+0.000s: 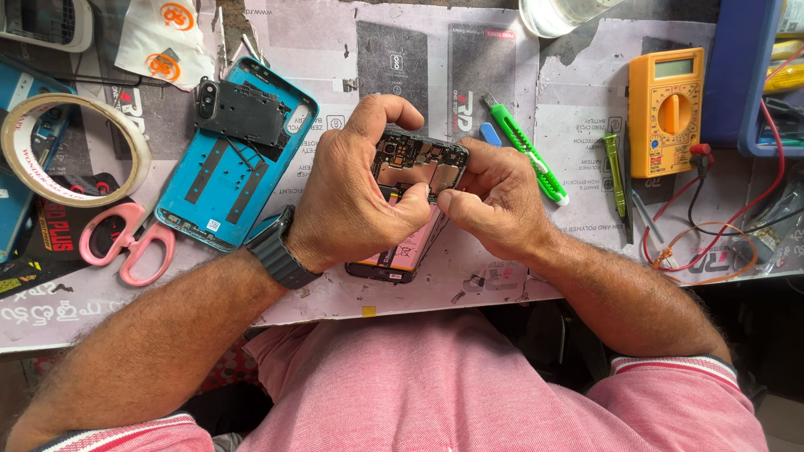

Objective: The person repairs a smartphone by manipulating internal components within the open chassis. They use a green plastic spudger to pry and adjust parts, and tweezers to handle small components. A blue plastic tool is also used to assist with the disassembly or reassembly process.

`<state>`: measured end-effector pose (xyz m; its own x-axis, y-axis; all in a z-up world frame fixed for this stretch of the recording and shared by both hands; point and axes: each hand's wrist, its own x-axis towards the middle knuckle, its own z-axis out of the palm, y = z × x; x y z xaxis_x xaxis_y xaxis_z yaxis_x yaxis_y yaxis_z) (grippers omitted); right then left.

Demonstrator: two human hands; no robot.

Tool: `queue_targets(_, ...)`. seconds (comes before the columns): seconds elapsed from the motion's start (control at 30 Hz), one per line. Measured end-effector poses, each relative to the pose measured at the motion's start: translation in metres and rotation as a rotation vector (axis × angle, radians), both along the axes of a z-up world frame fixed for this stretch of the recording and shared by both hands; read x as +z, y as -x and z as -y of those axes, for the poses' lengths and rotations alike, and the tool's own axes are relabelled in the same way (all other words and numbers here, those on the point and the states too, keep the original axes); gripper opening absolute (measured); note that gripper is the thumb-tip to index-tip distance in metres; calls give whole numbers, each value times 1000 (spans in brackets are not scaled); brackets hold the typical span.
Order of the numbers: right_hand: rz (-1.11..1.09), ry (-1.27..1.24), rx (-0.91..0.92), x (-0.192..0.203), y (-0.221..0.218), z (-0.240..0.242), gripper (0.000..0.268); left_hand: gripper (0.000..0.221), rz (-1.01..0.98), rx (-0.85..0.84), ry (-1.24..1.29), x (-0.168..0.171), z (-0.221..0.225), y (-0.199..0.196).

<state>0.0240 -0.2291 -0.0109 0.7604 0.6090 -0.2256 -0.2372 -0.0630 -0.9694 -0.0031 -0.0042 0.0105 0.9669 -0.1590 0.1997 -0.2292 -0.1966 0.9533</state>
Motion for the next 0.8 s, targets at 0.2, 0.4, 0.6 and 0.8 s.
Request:
queue_targets(0.2,70,56,17,5,-1,-3,18,46,-21,19,-12,2,1,1)
queue_targets(0.4,48,-20,18,6,0,-4,25,46,-36,10,3,-2,2,1)
queue_targets(0.6,58,59,-58,5,4,-1,28,47,23,6,92,-8,3,5)
queue_targets(0.8,147,123,-121,-1,6,-3,16,50,-12,22,85,-5,4,5)
